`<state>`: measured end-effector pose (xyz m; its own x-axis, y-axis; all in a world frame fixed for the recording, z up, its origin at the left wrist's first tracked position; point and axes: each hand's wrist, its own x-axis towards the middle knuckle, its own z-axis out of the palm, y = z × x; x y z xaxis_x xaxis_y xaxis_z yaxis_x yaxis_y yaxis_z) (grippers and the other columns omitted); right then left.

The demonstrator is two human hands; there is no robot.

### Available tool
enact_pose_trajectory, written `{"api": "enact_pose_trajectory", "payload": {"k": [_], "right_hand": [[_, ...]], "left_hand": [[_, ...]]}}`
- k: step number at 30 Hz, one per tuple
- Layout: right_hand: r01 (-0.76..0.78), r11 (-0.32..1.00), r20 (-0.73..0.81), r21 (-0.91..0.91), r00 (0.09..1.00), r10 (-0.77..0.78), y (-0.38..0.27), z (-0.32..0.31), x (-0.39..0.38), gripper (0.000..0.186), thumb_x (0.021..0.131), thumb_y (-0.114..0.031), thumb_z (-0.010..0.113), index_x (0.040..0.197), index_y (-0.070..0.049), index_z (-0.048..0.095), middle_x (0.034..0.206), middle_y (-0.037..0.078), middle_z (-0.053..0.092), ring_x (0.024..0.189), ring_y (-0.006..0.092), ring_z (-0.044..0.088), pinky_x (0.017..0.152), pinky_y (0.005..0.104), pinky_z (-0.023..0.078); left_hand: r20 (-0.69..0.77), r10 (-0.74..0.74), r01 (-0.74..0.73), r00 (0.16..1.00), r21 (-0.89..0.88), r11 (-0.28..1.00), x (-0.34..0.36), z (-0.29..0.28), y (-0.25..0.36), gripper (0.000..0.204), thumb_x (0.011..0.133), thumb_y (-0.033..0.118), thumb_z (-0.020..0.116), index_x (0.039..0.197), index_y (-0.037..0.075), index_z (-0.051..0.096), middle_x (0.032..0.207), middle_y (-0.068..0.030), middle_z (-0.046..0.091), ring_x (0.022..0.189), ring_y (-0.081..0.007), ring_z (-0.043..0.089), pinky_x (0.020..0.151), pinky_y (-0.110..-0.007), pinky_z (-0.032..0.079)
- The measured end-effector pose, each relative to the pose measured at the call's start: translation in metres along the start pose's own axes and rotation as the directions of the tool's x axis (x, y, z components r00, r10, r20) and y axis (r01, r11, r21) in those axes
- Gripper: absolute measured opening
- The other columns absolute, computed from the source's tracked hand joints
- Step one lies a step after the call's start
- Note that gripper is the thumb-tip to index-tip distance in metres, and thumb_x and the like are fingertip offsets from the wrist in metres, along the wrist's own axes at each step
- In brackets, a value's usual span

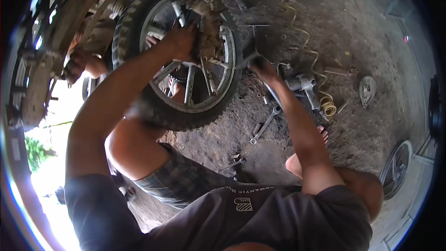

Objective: Repairing or adjusting the rear wheel and chain assembly of a motorcycle.

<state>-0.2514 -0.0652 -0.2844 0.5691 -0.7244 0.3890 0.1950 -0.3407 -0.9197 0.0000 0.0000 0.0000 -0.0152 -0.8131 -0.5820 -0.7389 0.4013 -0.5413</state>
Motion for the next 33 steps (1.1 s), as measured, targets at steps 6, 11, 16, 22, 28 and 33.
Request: {"api": "enact_pose_trajectory", "payload": {"k": [6, 11, 16, 22, 28, 33], "right_hand": [[-0.593, 0.786, -0.131, -0.176, 0.805, 0.578, -0.025, -0.013, 0.072, 0.064, 0.098, -0.056, 0.050, 0.104, 0.006, 0.067, 0.080, 0.022, 0.068, 0.078, 0.0272, 0.066, 0.073, 0.0451, 0.048], [-0.549, 0.784, -0.070, -0.290, 0.829, 0.554, 0.021, -0.015, 0.103, 0.070, 0.097, -0.063, 0.047, 0.095, 0.004, 0.067, 0.071, 0.017, 0.064, 0.067, 0.0276, 0.064, 0.065, 0.0461, 0.048], [-0.485, 0.852, 0.147, -0.195, 0.845, 0.514, 0.016, 0.005, 0.092, 0.073, 0.093, -0.072, 0.044, 0.091, -0.003, 0.069, 0.056, 0.004, 0.049, 0.055, 0.0188, 0.056, 0.055, 0.0398, 0.045], [-0.598, 0.792, 0.024, -0.126, 0.796, 0.605, 0.022, -0.016, 0.104, 0.077, 0.092, -0.073, 0.043, 0.093, 0.000, 0.066, 0.060, 0.007, 0.056, 0.055, 0.0217, 0.059, 0.056, 0.0389, 0.051], [-0.524, 0.801, 0.268, -0.291, 0.759, 0.594, 0.025, -0.008, 0.109, 0.068, 0.095, -0.067, 0.046, 0.105, -0.003, 0.068, 0.064, 0.008, 0.056, 0.050, 0.0203, 0.056, 0.048, 0.0361, 0.050], [-0.638, 0.769, 0.184, 0.029, 0.760, 0.623, 0.031, 0.009, 0.087, 0.065, 0.097, -0.063, 0.047, 0.111, -0.004, 0.069, 0.066, 0.009, 0.058, 0.058, 0.0207, 0.060, 0.061, 0.0393, 0.052]], "left_hand": [[-0.256, 0.014, -0.021, 0.966, -0.027, 0.999, 0.013, -0.004, 0.013, 0.125, 0.055, 0.079, 0.075, 0.140, -0.008, 0.043, 0.143, -0.0268, 0.042, 0.141, -0.0415, 0.033, 0.115, -0.058, 0.028], [-0.270, 0.063, -0.106, 0.961, -0.148, 0.983, 0.025, -0.001, 0.000, 0.111, 0.059, 0.062, 0.083, 0.133, -0.010, 0.045, 0.138, -0.0295, 0.045, 0.135, -0.0434, 0.039, 0.109, -0.049, 0.040], [-0.180, -0.011, -0.037, 0.984, -0.262, 0.964, 0.023, -0.007, 0.001, 0.091, 0.062, 0.046, 0.086, 0.122, -0.011, 0.050, 0.127, -0.0270, 0.052, 0.122, -0.0428, 0.051, 0.100, -0.045, 0.049], [-0.255, 0.056, -0.113, 0.965, -0.213, 0.970, 0.036, -0.007, -0.005, 0.086, 0.060, 0.047, 0.085, 0.116, -0.010, 0.054, 0.113, -0.0248, 0.056, 0.111, -0.0402, 0.056, 0.096, -0.044, 0.051], [-0.355, 0.099, -0.174, 0.930, -0.186, 0.967, 0.033, 0.008, 0.000, 0.092, 0.054, 0.047, 0.088, 0.117, -0.010, 0.053, 0.112, -0.0226, 0.053, 0.110, -0.0376, 0.054, 0.096, -0.042, 0.050], [-0.378, 0.030, -0.158, 0.925, -0.313, 0.937, 0.021, 0.004, 0.007, 0.095, 0.052, 0.045, 0.089, 0.120, -0.009, 0.051, 0.115, -0.0222, 0.051, 0.114, -0.0371, 0.052, 0.096, -0.041, 0.051]]}}
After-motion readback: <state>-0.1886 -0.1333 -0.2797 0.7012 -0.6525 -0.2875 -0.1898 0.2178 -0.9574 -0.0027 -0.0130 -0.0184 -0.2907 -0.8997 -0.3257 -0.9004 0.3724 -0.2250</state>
